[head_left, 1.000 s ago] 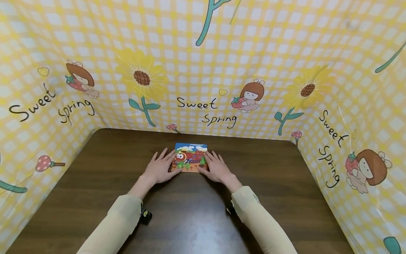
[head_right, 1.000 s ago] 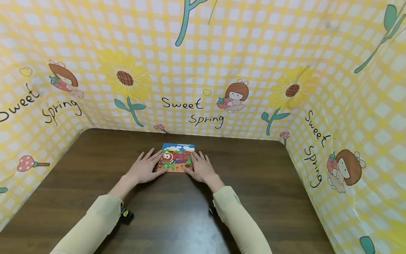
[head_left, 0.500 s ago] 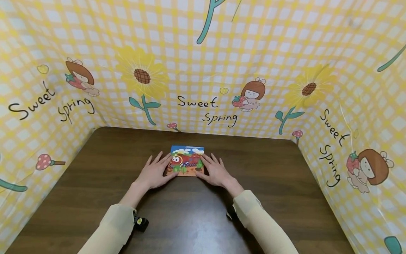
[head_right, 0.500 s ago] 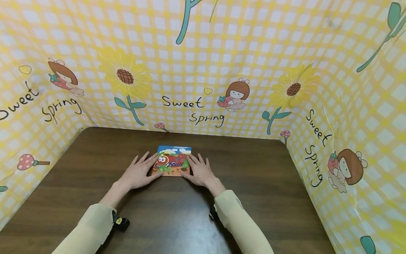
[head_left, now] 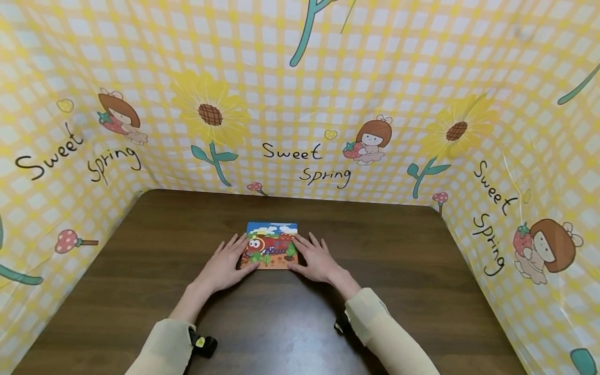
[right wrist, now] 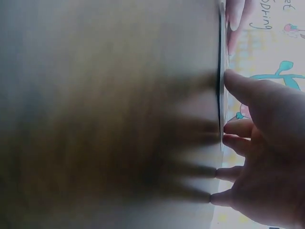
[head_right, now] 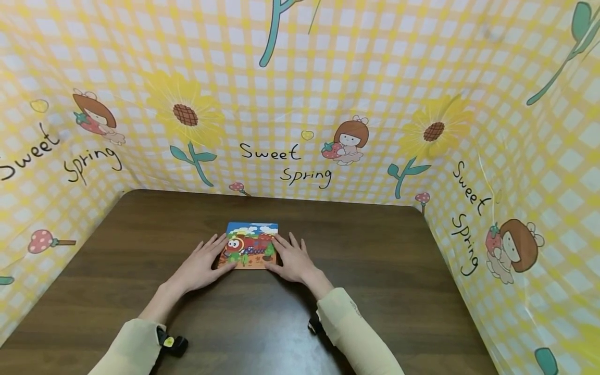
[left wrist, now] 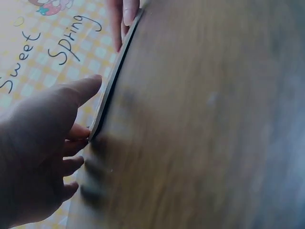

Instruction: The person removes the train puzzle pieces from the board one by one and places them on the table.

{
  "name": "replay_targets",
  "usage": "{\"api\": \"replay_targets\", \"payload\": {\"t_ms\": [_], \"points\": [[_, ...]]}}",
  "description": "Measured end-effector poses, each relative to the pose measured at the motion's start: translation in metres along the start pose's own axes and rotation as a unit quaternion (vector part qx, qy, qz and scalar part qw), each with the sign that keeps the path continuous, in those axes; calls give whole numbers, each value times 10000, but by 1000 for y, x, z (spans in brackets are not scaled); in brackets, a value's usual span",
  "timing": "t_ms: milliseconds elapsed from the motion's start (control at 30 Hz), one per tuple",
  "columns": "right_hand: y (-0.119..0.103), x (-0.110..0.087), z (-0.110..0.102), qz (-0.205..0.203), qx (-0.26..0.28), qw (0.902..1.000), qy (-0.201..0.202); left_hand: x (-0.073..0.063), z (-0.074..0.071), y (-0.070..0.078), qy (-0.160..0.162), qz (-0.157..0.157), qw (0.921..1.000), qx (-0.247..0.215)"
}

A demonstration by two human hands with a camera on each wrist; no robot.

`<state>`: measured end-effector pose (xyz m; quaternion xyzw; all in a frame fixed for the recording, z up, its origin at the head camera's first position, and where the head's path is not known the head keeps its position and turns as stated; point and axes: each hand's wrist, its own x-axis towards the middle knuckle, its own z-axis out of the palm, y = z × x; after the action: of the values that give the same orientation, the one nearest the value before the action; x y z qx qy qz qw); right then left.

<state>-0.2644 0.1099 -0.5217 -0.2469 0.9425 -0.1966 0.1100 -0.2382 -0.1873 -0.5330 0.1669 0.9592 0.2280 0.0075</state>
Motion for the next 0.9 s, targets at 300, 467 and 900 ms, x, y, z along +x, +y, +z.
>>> {"api": "replay_targets", "payload": {"t_ms": [300, 467, 900], "points": [[-4, -5, 5, -72, 201, 9998, 65, -3, 4, 4, -35, -230, 9997, -34], [-5, -6, 5, -68, 177, 9998, 107, -4, 4, 3, 59, -163, 9998, -95], [-9, -8, 7, -94, 60, 9999, 107, -4, 15, -1, 346, -56, 9972, -667]]}}
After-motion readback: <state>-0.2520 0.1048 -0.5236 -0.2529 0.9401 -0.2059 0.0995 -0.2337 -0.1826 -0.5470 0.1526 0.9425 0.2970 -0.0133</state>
